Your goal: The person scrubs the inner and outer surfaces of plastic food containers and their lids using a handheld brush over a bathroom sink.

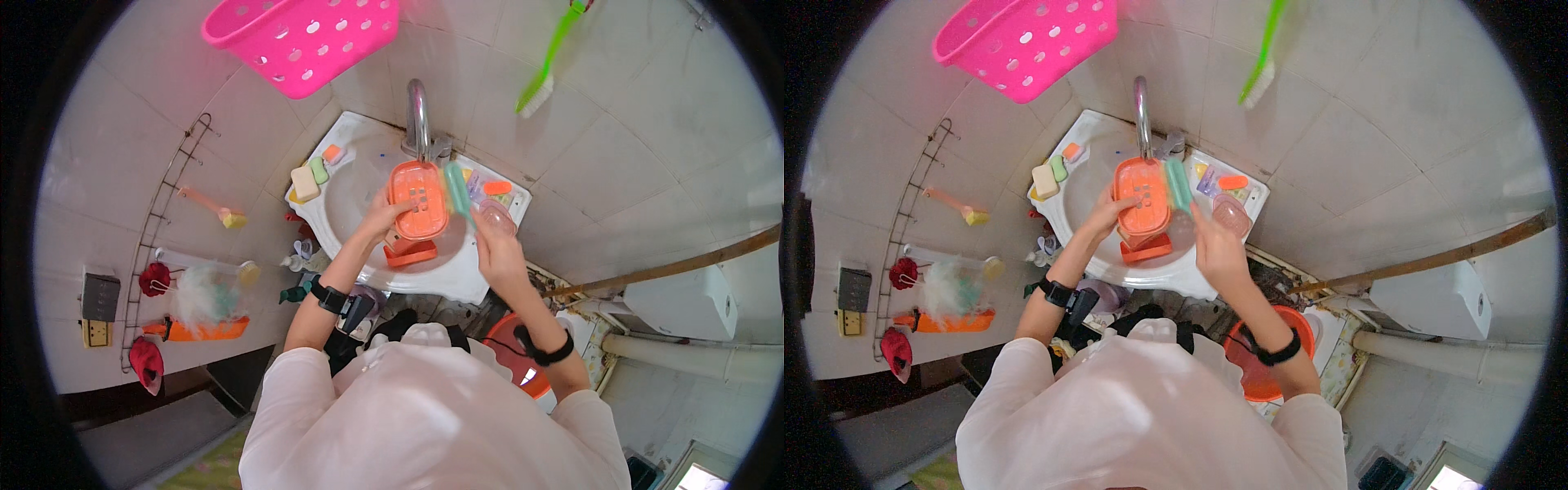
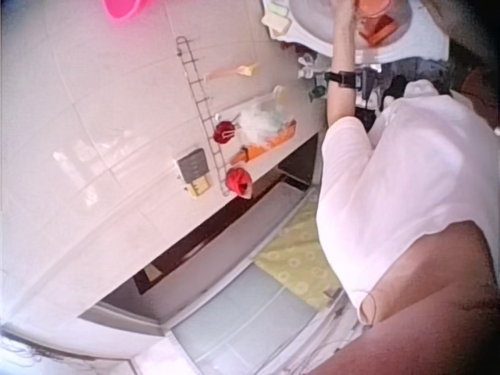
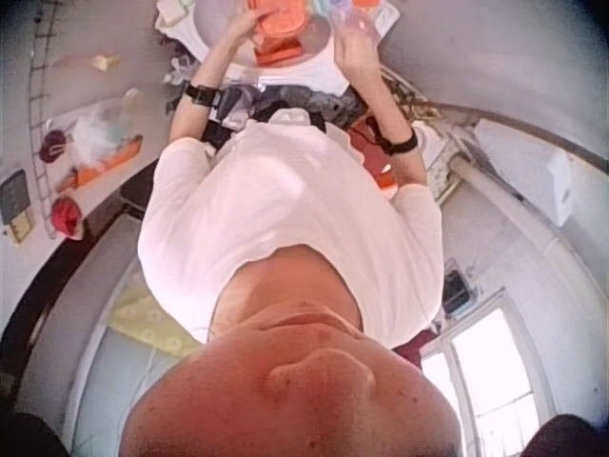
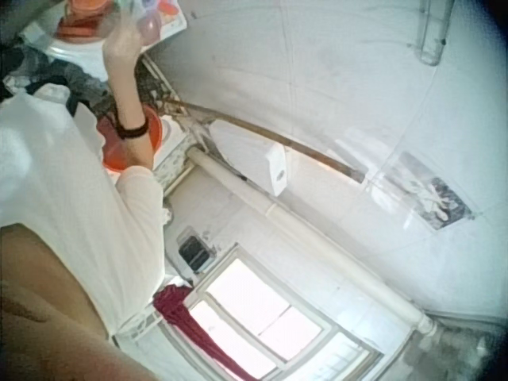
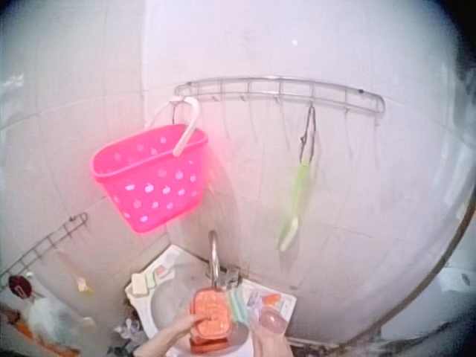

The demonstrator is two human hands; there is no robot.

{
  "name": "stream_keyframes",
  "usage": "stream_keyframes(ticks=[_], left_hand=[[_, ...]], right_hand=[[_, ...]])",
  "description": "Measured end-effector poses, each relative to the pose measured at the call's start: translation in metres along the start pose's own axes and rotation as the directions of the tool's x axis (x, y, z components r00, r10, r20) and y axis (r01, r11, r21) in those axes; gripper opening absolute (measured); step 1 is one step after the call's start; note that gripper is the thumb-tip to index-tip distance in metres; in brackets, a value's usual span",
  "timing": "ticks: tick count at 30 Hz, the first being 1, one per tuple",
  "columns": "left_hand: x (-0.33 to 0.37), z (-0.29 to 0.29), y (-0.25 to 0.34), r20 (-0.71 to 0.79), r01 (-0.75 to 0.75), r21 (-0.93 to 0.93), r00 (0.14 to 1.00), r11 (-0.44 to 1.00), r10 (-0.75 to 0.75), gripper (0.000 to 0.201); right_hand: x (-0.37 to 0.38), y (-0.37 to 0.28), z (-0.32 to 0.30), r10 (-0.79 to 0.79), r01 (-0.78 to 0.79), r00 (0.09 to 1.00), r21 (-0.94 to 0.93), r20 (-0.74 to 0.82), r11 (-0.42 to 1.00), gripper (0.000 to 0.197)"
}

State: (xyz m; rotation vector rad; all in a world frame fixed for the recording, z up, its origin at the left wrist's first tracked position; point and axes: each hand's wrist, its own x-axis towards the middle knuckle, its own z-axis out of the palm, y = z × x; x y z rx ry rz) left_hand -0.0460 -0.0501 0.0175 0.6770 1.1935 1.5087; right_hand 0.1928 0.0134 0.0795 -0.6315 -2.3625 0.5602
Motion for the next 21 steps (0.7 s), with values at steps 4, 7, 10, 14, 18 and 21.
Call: stream_keyframes(ticks=[4, 7, 10, 14, 18, 21], left_hand=[[-0.008, 0.005, 0.003, 0.039, 0.021, 0.029, 0.999, 0.999, -0.022, 0.052], [-0.009, 0.007, 0.002, 0.096, 0.108, -0.006, 0.990, 0.994, -0.107, 0.050], [-0.010, 0.002, 0.004, 0.058, 0.104, -0.055, 0.993, 0.993, -0.101, 0.048], [-0.011, -0.010, 0.011, 0.137, 0.061, 0.021, 0.989, 0.998, -0.063, 0.055], [-0.006, -0.005, 0.010, 0.257, -0.032, 0.129, 0.966, 0.991, -0.002, 0.063], [-0.008, 0.007, 0.017, 0.332, 0.005, 0.199, 0.941, 0.980, -0.072, 0.068]], right_hand=[[0.003, -0.005, 0.000, 0.118, -0.120, 0.991, 0.033, 0.062, 0.992, 0.039], [0.024, 0.000, -0.002, 0.182, -0.184, 0.980, 0.021, 0.077, 0.983, 0.039], [0.012, -0.003, -0.004, 0.097, -0.098, 0.994, 0.020, 0.050, 0.995, 0.038], [-0.008, -0.016, -0.007, 0.073, -0.075, 0.997, 0.055, 0.035, 0.996, 0.036], [0.026, 0.002, -0.010, 0.092, -0.092, 0.996, -0.001, 0.003, 0.996, 0.038], [0.036, -0.007, -0.022, 0.248, -0.256, 0.964, 0.085, 0.094, 0.963, 0.038]])
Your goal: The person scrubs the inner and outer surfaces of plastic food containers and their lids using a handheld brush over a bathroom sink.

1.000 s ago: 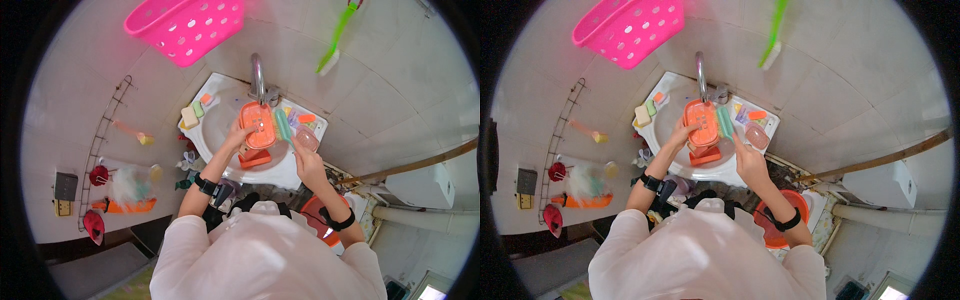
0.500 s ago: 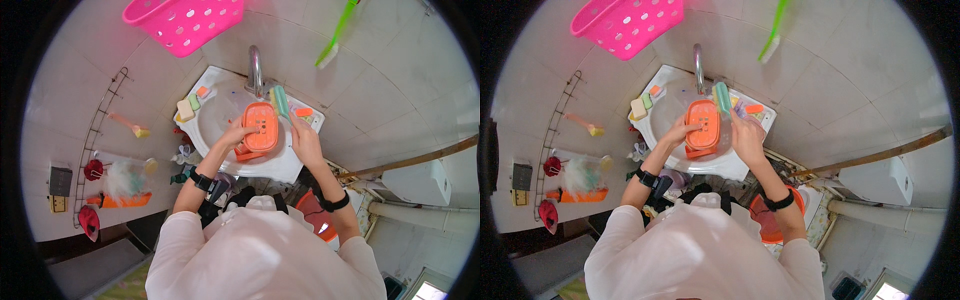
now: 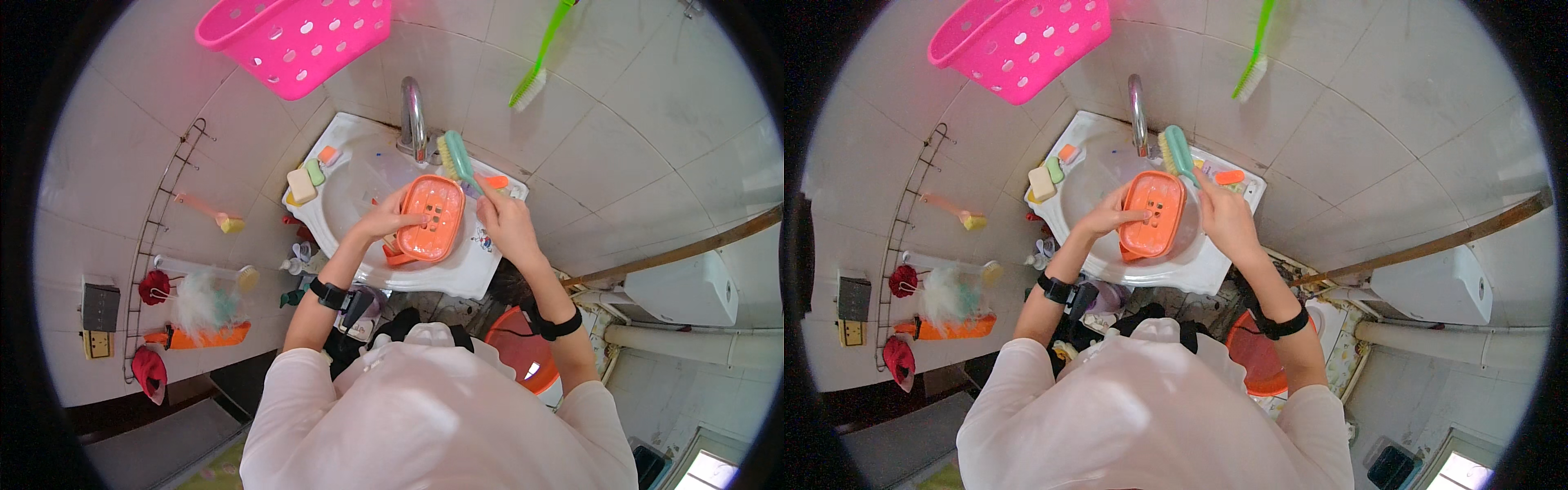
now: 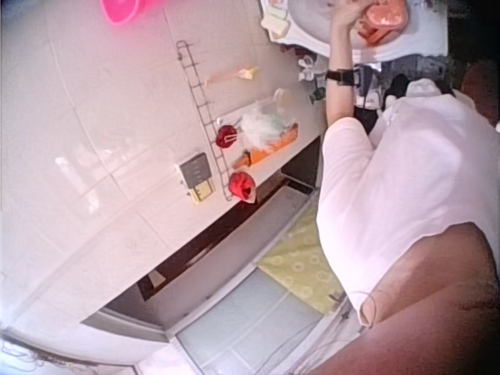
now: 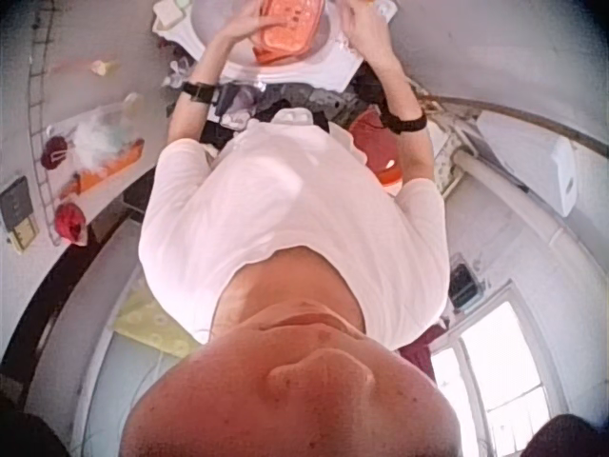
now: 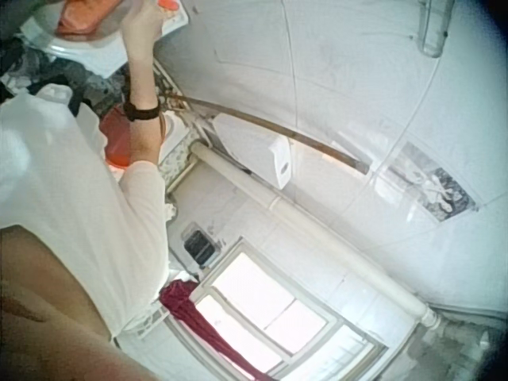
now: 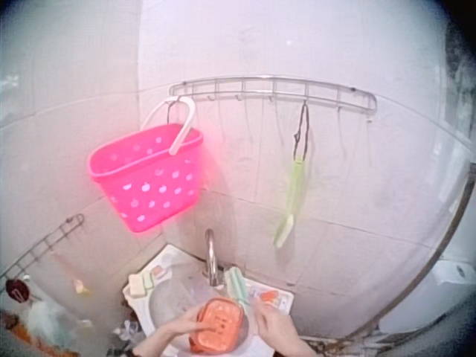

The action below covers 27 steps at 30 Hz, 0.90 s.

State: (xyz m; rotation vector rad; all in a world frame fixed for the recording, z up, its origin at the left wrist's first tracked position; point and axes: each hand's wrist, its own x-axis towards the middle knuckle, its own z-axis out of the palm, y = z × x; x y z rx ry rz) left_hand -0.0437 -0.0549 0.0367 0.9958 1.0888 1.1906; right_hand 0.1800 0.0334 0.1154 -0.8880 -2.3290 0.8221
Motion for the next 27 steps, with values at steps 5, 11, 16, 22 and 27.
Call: stream_keyframes(ticks=[5, 11, 16, 22, 27], left_hand=[[-0.005, 0.004, 0.005, -0.067, -0.060, -0.070, 0.996, 0.996, 0.055, 0.065], [-0.005, 0.003, 0.002, -0.110, -0.086, -0.226, 0.992, 0.970, 0.063, 0.050], [-0.001, 0.000, -0.009, -0.145, -0.028, -0.297, 0.989, 0.955, -0.016, 0.043], [-0.004, -0.001, -0.017, -0.178, -0.089, -0.259, 0.983, 0.962, 0.043, 0.040], [-0.007, -0.010, -0.011, -0.185, -0.129, -0.154, 0.978, 0.980, 0.099, 0.033]], right_hand=[[-0.008, 0.002, -0.020, 0.069, -0.067, 0.995, 0.031, -0.066, 0.997, 0.037], [-0.024, -0.002, -0.023, 0.034, -0.025, 0.994, 0.082, -0.103, 0.996, 0.036], [-0.030, -0.010, -0.024, -0.190, 0.205, 0.965, 0.067, -0.178, 0.976, 0.036], [-0.037, -0.023, -0.026, -0.145, 0.140, 0.989, -0.162, -0.017, 0.977, 0.036], [-0.018, -0.006, -0.015, -0.324, 0.308, 0.944, -0.175, -0.071, 0.935, 0.035]])
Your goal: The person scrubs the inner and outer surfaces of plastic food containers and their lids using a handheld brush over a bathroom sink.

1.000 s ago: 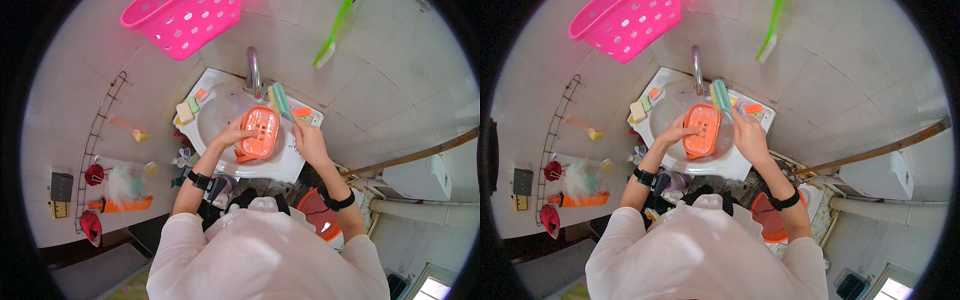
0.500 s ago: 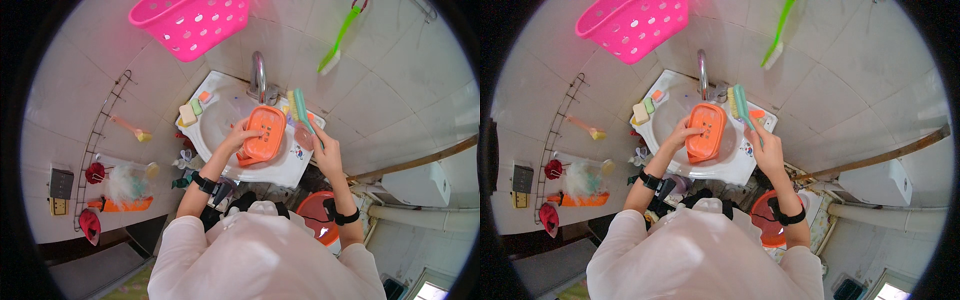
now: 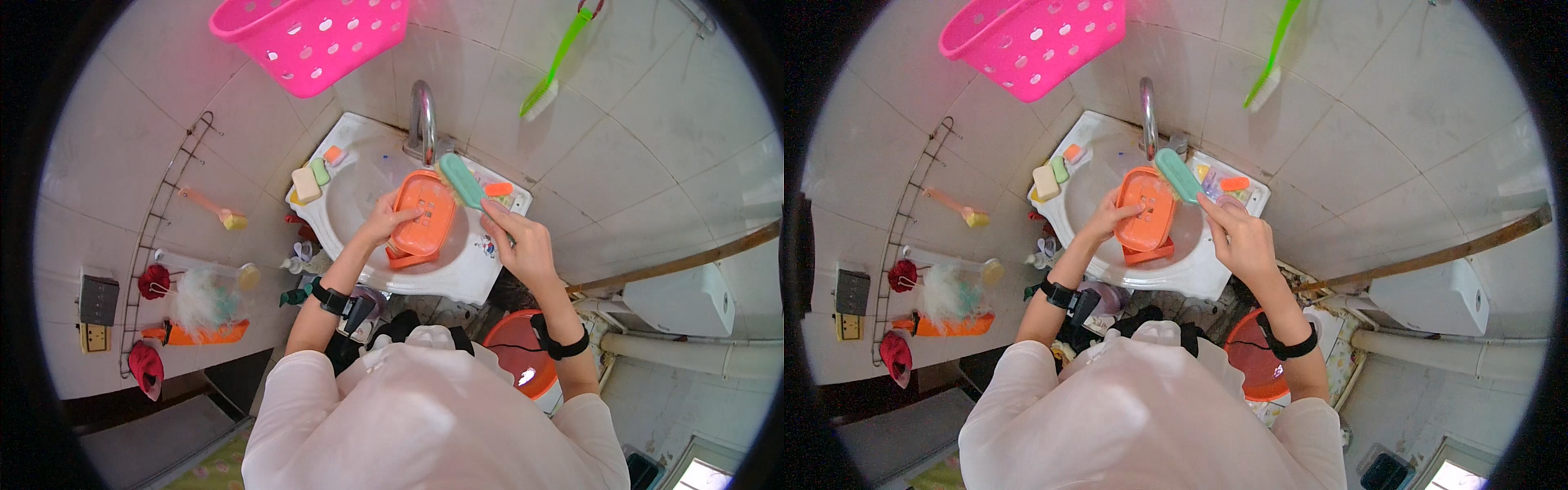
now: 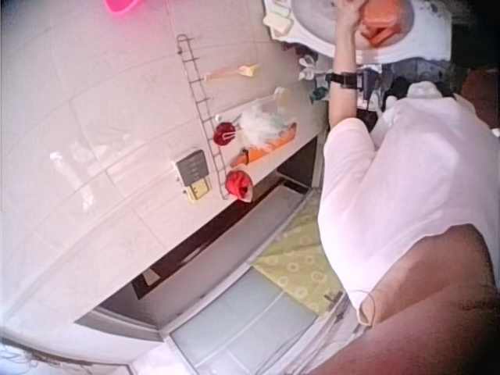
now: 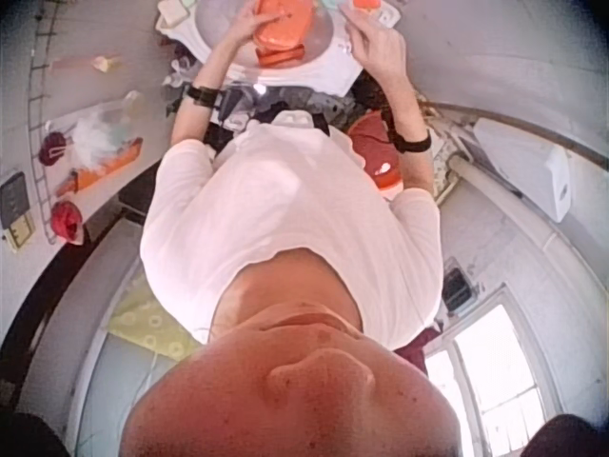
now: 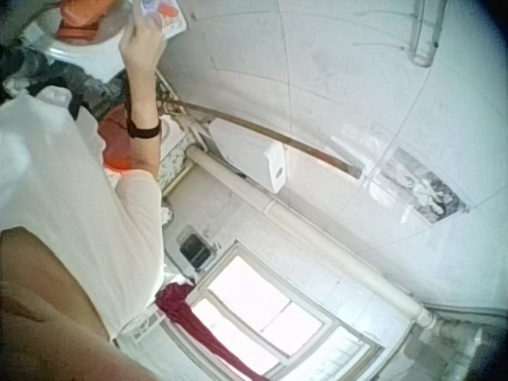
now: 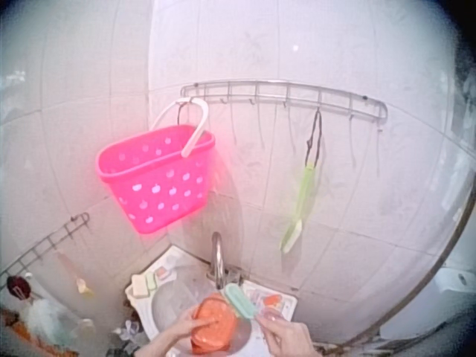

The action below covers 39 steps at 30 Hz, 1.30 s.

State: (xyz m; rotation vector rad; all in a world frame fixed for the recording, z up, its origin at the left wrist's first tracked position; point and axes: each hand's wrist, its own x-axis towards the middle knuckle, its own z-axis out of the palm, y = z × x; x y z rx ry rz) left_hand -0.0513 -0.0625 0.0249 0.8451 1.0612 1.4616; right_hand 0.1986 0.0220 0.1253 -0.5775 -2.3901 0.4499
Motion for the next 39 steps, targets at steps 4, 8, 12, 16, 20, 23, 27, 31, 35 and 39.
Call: stream_keyframes(ticks=[4, 8, 12, 16, 20, 23, 27, 31, 35, 39], left_hand=[[-0.003, -0.004, 0.006, 0.012, 0.048, 0.031, 0.999, 0.998, -0.049, 0.035], [-0.003, 0.007, 0.000, 0.100, 0.134, 0.109, 0.984, 0.985, -0.145, 0.035], [0.005, 0.007, -0.007, -0.021, 0.146, -0.012, 0.989, 0.989, -0.146, 0.038], [0.005, 0.014, -0.001, 0.011, 0.154, -0.553, 0.984, 0.819, -0.178, 0.050], [0.006, 0.033, 0.002, 0.166, 0.196, -0.833, 0.981, 0.517, -0.104, 0.063], [0.015, 0.045, -0.007, 0.099, 0.123, -0.795, 0.992, 0.594, -0.073, 0.069], [0.017, 0.045, -0.013, 0.036, 0.075, -0.789, 0.996, 0.609, -0.076, 0.068], [0.016, 0.042, -0.009, 0.099, 0.076, -0.828, 0.995, 0.556, 0.011, 0.069], [0.024, 0.048, -0.011, -0.094, -0.013, -0.771, 0.991, 0.637, -0.093, 0.075], [0.019, 0.037, 0.006, -0.080, 0.023, -0.788, 0.987, 0.615, -0.139, 0.078]], right_hand=[[-0.003, 0.001, -0.003, -0.009, 0.008, 1.000, 0.041, 0.022, 0.999, 0.035], [0.015, 0.005, 0.000, 0.106, -0.106, 0.984, -0.009, 0.141, 0.994, 0.035], [0.018, 0.015, 0.009, 0.116, -0.117, 0.992, 0.034, 0.046, 0.993, 0.034], [0.004, 0.005, 0.022, 0.096, -0.093, 0.992, 0.046, -0.080, 0.995, 0.033], [-0.002, -0.021, 0.038, 0.102, -0.099, 0.993, -0.053, 0.057, 0.994, 0.036], [-0.005, -0.024, 0.049, 0.062, -0.059, 0.998, -0.114, 0.020, 0.992, 0.041], [-0.012, -0.036, 0.045, 0.170, -0.168, 0.984, -0.041, 0.054, 0.985, 0.037], [-0.020, -0.032, 0.044, 0.258, -0.252, 0.961, -0.063, 0.105, 0.966, 0.036], [-0.019, -0.032, 0.070, 0.204, -0.207, 0.977, 0.048, 0.057, 0.977, 0.036], [-0.035, -0.033, 0.062, 0.166, -0.179, 0.975, 0.082, 0.149, 0.980, 0.038]])
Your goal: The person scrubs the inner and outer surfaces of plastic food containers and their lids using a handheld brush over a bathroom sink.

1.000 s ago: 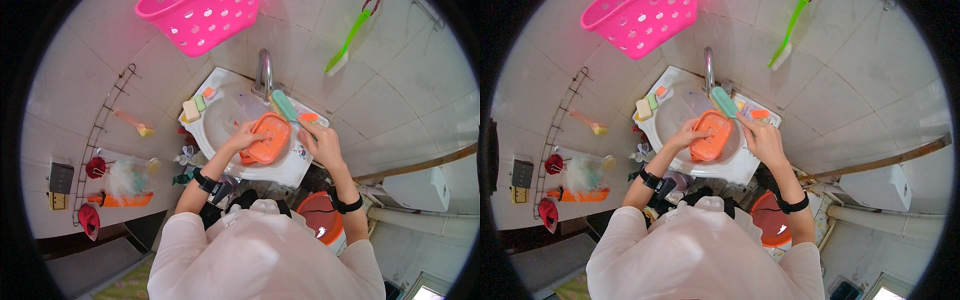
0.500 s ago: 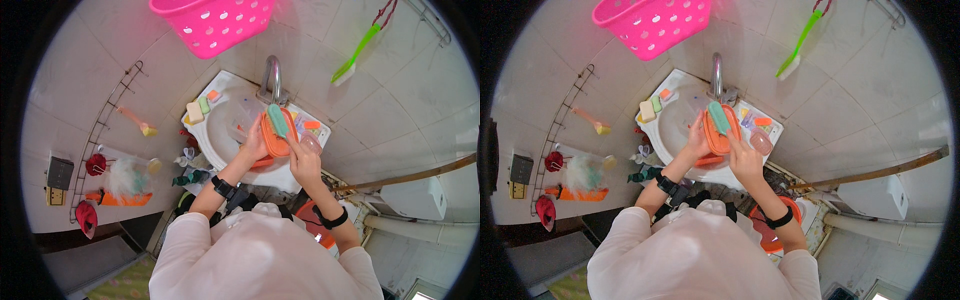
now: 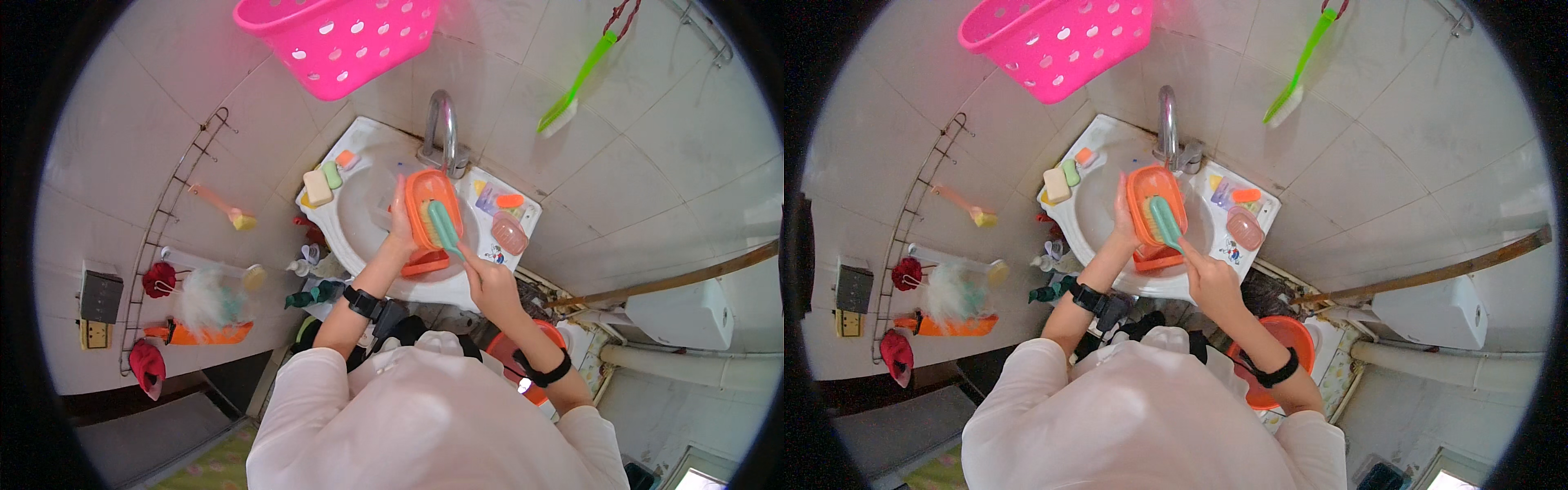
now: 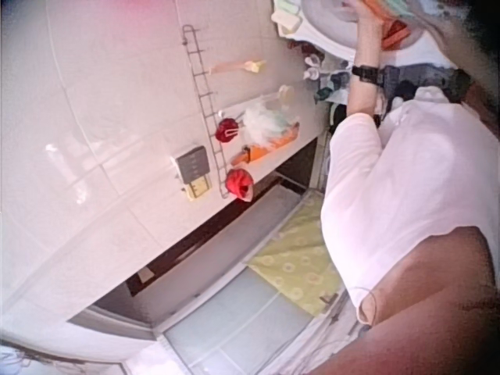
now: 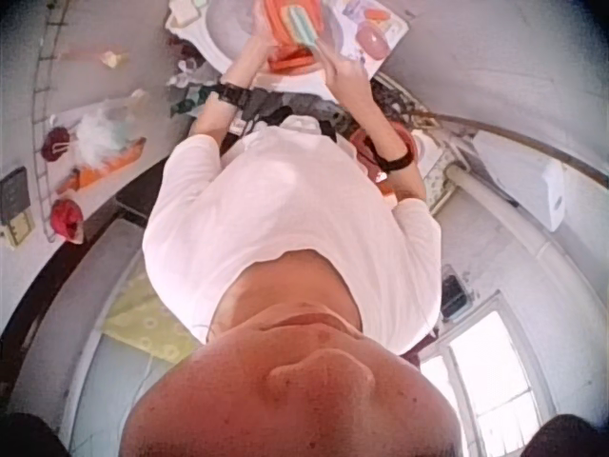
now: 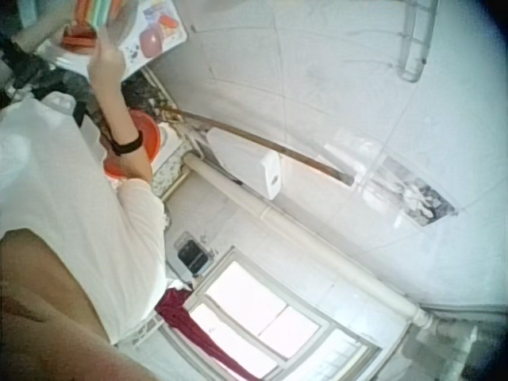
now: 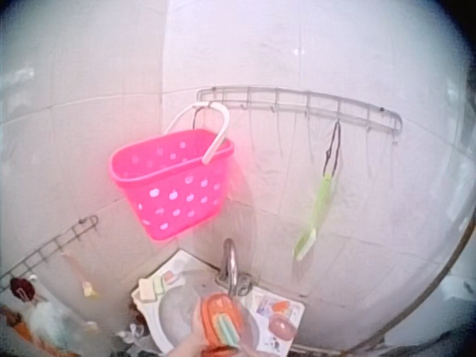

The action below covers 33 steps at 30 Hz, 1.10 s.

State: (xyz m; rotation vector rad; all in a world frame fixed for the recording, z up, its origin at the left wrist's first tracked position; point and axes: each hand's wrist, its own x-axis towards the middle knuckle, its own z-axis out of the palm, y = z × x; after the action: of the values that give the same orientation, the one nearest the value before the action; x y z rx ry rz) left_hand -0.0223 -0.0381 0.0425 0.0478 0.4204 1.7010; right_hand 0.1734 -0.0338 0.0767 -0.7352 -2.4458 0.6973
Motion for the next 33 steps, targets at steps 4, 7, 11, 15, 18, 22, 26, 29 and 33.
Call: stream_keyframes(ticks=[4, 7, 11, 15, 18, 22, 26, 29, 33], left_hand=[[-0.004, 0.002, -0.009, 0.121, 0.069, 0.105, 0.989, 0.992, -0.081, 0.072], [-0.001, 0.005, -0.013, -0.031, -0.007, 0.024, 0.999, 1.000, 0.008, 0.064], [-0.002, -0.009, 0.007, -0.049, -0.056, 0.060, 0.997, 0.997, 0.058, 0.061], [-0.002, 0.001, -0.015, -0.025, -0.057, 0.033, 0.998, 0.998, 0.057, 0.060], [-0.006, 0.006, -0.008, -0.006, -0.122, 0.095, 0.992, 0.988, 0.123, 0.060], [-0.010, -0.006, 0.014, 0.085, -0.061, 0.122, 0.995, 0.991, 0.051, 0.057], [-0.010, 0.002, 0.014, -0.033, -0.208, 0.164, 0.976, 0.964, 0.216, 0.049], [-0.008, 0.003, 0.017, 0.015, -0.330, 0.297, 0.940, 0.896, 0.342, 0.052], [-0.006, -0.015, 0.019, 0.206, -0.438, 0.508, 0.898, 0.742, 0.389, 0.064]], right_hand=[[0.015, 0.004, 0.001, 0.085, -0.087, 0.996, -0.147, -0.024, 0.985, 0.036], [0.015, -0.006, 0.009, 0.071, -0.071, 0.997, -0.018, -0.002, 0.997, 0.036], [0.000, -0.001, 0.006, 0.059, -0.059, 0.997, 0.009, 0.047, 0.998, 0.036], [0.022, -0.001, 0.010, 0.140, -0.142, 0.989, -0.045, -0.037, 0.989, 0.036], [0.021, -0.013, 0.010, 0.085, -0.084, 0.996, 0.142, -0.006, 0.986, 0.034], [0.007, -0.002, -0.009, 0.066, -0.066, 0.982, -0.007, 0.176, 0.998, 0.035], [0.016, 0.008, -0.012, -0.047, 0.097, 0.987, -0.341, 0.154, 0.935, 0.039], [0.015, 0.003, -0.012, -0.010, 0.074, 0.983, -0.352, 0.182, 0.933, 0.040], [0.022, 0.013, -0.023, -0.046, 0.108, 0.956, -0.200, 0.289, 0.974, 0.032]])
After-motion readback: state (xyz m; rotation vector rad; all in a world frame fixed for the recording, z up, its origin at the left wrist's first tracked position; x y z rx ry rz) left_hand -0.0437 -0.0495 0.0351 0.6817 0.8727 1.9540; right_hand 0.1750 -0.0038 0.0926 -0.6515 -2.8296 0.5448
